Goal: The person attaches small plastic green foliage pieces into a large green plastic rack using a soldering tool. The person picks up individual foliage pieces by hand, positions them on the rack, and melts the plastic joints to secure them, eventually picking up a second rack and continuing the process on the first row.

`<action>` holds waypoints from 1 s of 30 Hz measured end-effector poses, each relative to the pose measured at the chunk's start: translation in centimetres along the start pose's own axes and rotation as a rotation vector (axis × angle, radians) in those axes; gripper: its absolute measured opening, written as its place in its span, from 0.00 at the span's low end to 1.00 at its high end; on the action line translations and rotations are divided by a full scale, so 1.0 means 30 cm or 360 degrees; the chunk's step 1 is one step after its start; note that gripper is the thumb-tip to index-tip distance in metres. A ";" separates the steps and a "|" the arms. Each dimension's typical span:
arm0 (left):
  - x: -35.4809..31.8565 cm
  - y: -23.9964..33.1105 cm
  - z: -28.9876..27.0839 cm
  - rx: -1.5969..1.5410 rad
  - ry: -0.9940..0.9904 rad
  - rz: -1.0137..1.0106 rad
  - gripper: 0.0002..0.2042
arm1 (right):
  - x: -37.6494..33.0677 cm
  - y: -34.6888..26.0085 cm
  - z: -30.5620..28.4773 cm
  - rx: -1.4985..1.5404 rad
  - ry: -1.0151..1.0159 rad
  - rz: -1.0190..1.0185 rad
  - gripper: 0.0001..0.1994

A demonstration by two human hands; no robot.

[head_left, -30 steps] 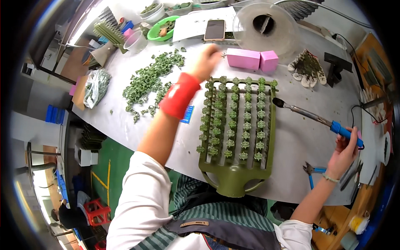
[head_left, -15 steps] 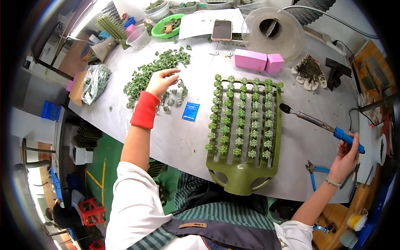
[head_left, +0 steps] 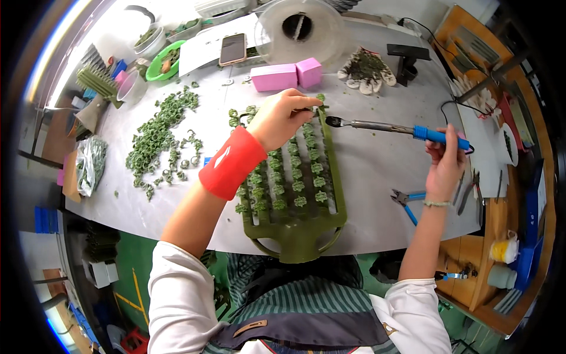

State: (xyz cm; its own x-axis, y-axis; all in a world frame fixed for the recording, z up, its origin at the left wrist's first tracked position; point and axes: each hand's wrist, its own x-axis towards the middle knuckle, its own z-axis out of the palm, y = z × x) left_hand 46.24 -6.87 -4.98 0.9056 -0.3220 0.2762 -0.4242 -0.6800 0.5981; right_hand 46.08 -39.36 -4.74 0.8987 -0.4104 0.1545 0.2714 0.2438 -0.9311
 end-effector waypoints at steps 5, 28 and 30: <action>0.057 -0.002 0.045 -0.0364 -0.0073 -0.0462 0.12 | 0.006 0.026 0.003 -0.0002 0.0064 0.0048 0.12; 0.087 -0.064 0.159 0.0517 0.0298 -0.0075 0.11 | 0.028 0.062 -0.011 -0.0060 0.0013 0.0010 0.11; 0.099 -0.067 0.153 0.0433 0.0322 0.0082 0.12 | 0.024 0.026 -0.035 -0.0060 0.0062 0.0012 0.11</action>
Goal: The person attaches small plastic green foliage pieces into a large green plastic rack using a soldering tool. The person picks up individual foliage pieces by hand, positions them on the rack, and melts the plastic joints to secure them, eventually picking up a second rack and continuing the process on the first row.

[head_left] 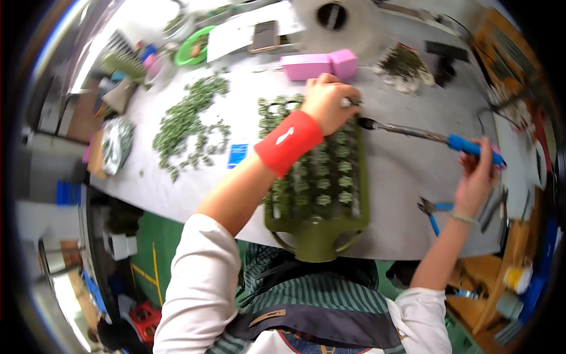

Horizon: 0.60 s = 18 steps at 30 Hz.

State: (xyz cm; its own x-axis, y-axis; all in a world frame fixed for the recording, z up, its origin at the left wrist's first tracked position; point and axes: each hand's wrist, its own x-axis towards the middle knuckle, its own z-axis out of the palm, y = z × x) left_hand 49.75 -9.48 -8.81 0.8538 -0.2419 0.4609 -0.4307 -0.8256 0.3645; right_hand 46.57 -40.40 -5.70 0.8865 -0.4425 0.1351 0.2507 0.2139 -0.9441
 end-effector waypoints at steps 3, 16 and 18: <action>-0.004 -0.090 -0.140 -0.0611 0.0049 -0.0296 0.12 | -0.005 -0.025 -0.013 0.0015 0.0042 0.0101 0.13; -0.424 -0.570 -0.443 0.0571 -0.0194 -0.1115 0.11 | -0.066 -0.064 0.030 -0.0022 0.0064 0.0032 0.13; -0.363 -0.505 -0.418 0.0116 -0.0044 -0.1126 0.09 | -0.065 -0.062 0.027 -0.0032 0.0047 0.0008 0.13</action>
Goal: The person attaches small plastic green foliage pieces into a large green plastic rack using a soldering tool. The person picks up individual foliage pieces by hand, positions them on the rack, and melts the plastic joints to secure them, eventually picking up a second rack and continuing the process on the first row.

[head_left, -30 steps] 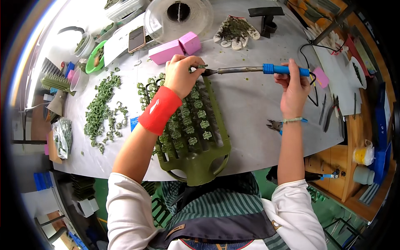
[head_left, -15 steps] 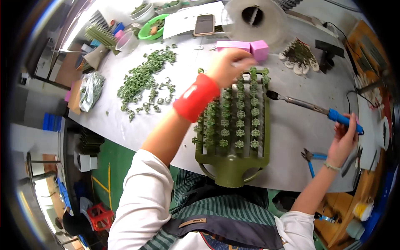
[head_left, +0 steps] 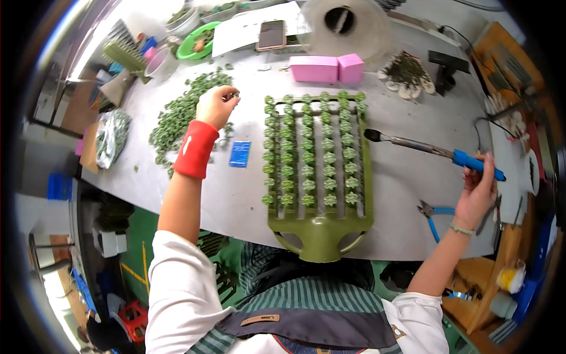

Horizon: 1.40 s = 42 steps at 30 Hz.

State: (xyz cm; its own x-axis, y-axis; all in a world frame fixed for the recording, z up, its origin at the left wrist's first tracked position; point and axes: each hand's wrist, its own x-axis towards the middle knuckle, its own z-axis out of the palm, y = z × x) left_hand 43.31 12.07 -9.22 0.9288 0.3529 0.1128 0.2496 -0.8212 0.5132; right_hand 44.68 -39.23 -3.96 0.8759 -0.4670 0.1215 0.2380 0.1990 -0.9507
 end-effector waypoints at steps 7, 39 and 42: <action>-0.154 0.541 0.183 -0.0799 -0.0461 0.0578 0.10 | 0.015 0.026 -0.020 0.0078 -0.0088 -0.0006 0.12; -0.054 -0.118 -0.078 0.0629 0.0067 0.0228 0.09 | 0.019 0.028 -0.086 0.0062 -0.0128 0.0118 0.13; -0.125 -0.210 -0.058 0.0852 -0.0085 0.0257 0.13 | 0.017 0.021 -0.084 0.0035 -0.0135 0.0116 0.13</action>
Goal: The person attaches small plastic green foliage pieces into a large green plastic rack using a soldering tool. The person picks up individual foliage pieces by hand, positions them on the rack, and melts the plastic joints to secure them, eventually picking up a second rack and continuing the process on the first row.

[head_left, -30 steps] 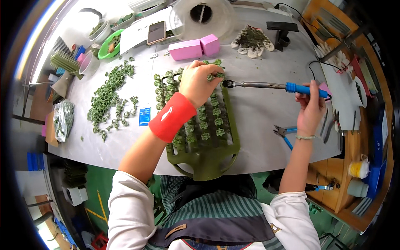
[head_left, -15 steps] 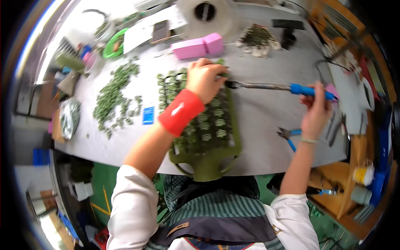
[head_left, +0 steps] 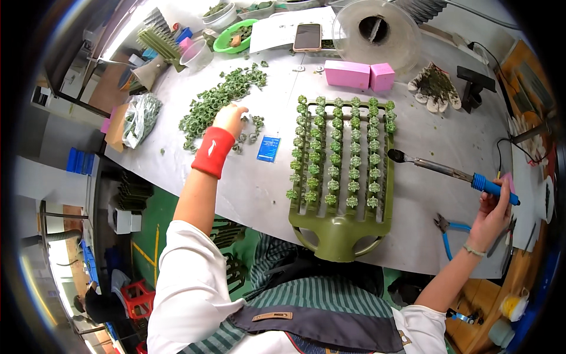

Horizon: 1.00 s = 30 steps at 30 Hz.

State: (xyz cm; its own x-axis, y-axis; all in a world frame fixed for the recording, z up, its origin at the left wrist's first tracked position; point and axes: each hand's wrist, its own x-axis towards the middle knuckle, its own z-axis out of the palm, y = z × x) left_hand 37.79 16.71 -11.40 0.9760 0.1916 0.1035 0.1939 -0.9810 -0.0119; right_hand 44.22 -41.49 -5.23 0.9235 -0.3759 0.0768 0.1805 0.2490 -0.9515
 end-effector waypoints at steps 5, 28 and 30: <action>-0.017 0.053 -0.015 -0.0689 0.0288 -0.0379 0.10 | -0.030 -0.035 0.040 -0.0068 0.0093 -0.0079 0.13; 0.041 0.988 -0.104 -0.0866 0.0440 0.0757 0.10 | -0.023 0.072 0.031 0.0143 -0.0012 -0.0041 0.12; 0.042 0.995 -0.104 -0.0845 0.0438 0.0758 0.09 | -0.028 0.076 0.045 0.0142 0.0003 -0.0040 0.12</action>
State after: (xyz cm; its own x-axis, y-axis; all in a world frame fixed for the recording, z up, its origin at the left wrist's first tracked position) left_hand 44.50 -12.44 -8.51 0.8689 -0.2025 0.4517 -0.3834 -0.8525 0.3552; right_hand 44.32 -39.40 -7.06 0.9177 -0.3846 0.1000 0.2334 0.3178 -0.9190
